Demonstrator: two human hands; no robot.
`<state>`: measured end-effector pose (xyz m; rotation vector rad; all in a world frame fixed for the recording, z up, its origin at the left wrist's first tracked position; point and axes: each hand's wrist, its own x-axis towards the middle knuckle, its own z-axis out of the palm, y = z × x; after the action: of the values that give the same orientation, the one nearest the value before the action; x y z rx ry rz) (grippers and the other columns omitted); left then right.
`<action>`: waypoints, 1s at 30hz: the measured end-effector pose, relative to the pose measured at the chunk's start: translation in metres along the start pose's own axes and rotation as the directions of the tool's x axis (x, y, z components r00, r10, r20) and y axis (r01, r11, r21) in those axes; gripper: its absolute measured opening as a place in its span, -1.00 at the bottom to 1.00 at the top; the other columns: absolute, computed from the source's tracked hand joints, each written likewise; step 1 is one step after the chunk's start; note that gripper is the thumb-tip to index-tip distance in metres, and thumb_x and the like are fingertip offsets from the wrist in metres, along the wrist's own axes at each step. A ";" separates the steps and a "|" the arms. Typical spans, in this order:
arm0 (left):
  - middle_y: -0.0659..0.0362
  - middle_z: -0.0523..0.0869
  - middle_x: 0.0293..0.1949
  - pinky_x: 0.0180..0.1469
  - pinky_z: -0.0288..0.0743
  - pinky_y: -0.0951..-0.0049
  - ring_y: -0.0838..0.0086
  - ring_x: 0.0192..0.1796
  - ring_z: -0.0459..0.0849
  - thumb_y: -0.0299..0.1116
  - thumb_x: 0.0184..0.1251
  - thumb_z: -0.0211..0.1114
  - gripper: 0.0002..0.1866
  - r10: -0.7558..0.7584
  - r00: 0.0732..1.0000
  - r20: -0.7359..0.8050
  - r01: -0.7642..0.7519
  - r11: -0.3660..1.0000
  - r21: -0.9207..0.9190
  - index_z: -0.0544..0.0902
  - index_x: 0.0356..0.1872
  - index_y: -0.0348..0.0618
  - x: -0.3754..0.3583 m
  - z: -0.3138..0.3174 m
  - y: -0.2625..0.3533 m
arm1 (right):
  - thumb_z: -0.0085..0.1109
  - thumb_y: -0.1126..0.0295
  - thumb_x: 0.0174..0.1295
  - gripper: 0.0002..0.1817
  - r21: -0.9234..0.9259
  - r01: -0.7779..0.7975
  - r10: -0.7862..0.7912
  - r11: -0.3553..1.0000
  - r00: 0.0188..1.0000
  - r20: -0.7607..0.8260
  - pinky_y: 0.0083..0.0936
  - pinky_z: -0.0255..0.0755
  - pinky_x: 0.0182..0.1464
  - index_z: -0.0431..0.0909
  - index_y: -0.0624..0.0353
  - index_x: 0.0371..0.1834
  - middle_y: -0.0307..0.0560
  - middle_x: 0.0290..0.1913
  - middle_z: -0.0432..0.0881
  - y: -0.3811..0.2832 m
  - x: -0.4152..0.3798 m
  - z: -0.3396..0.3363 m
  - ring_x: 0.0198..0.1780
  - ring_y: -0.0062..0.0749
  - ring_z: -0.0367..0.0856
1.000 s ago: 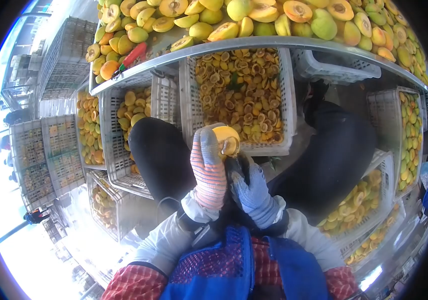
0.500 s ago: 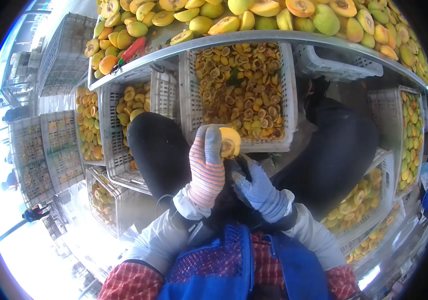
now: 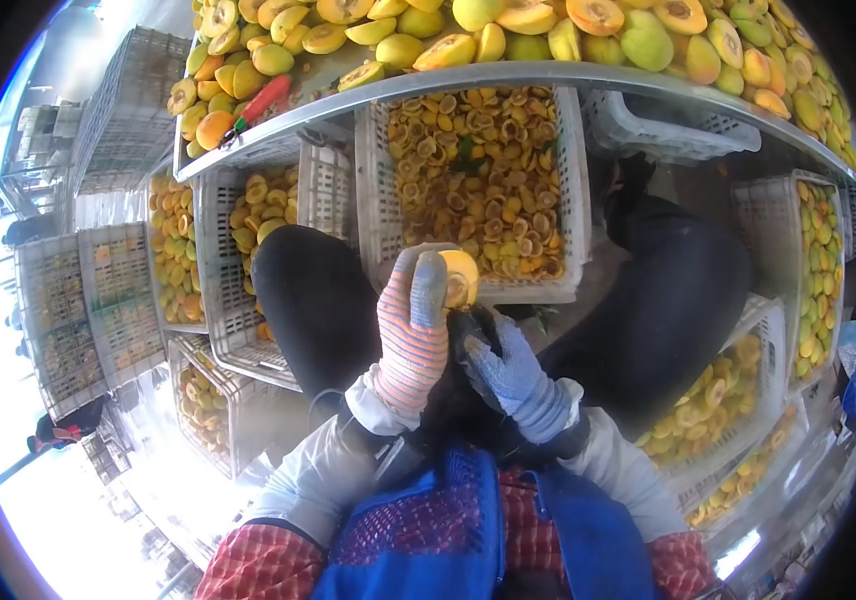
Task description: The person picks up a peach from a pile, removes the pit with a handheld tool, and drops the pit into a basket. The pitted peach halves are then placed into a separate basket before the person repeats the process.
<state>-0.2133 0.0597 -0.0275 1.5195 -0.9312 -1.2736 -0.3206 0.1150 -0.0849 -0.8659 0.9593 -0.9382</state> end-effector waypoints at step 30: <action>-0.04 0.63 -0.05 0.07 0.46 0.23 0.14 -0.02 0.60 -0.08 0.29 0.25 -0.56 0.406 0.875 -0.262 0.237 0.111 0.965 0.54 0.05 -0.18 0.079 -0.214 0.018 | -0.25 -0.13 0.42 -0.45 0.777 -0.630 0.028 -0.002 0.776 0.630 -0.69 0.01 -0.79 0.53 0.16 -0.22 -0.36 -0.67 0.19 -0.012 0.024 -0.009 -0.77 -0.70 0.06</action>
<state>0.0113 0.0172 -0.0235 2.5844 -1.6454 0.1952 -0.3258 0.0871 -0.0835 0.4384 -0.1106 -0.6306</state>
